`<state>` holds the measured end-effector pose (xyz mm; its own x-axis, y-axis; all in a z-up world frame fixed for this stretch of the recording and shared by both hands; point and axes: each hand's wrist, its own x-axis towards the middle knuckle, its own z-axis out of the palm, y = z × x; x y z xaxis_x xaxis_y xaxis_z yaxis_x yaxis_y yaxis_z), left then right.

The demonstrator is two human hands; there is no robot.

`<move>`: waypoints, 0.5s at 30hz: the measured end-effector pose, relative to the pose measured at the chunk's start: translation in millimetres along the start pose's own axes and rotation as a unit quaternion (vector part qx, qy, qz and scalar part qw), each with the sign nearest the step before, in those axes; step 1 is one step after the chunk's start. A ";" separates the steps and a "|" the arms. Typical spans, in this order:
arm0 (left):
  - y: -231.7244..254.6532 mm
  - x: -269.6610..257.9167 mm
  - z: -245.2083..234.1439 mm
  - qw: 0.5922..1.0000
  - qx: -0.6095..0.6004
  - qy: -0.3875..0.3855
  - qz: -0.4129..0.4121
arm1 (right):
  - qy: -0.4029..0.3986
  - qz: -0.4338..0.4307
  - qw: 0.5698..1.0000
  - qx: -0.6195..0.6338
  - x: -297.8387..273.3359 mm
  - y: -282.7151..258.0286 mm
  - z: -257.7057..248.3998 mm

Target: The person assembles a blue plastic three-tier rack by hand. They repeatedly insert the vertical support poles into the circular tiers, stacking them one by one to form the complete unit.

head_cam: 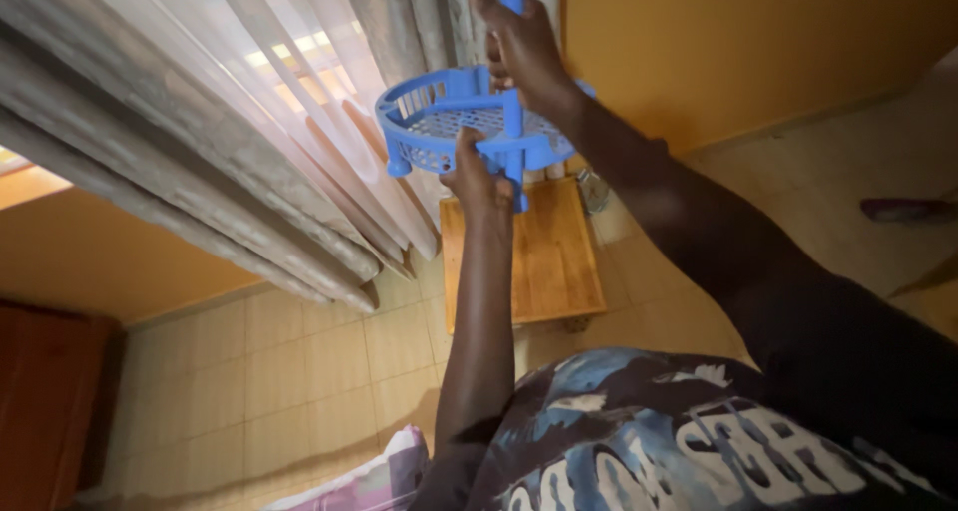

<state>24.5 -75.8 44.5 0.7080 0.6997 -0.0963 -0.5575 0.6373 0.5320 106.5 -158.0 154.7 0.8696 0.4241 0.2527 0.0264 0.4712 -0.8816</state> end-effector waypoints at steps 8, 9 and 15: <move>-1.3 9.7 -0.2 0.999 0.019 0.049 -0.001 | -0.075 0.077 0.993 0.042 -0.9 -1.5 -2.8; -0.2 8.5 -0.9 0.999 0.020 0.040 0.000 | -0.024 0.049 0.998 0.032 -3.5 6.2 3.1; 2.7 4.4 -6.7 1.000 -0.008 0.000 -0.012 | -0.184 0.100 0.977 0.034 2.1 2.3 -9.6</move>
<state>23.1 -68.9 39.9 0.7212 0.6842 -0.1079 -0.5479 0.6588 0.5155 113.1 -163.4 149.4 0.6179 0.7561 0.2155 -0.1693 0.3957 -0.9027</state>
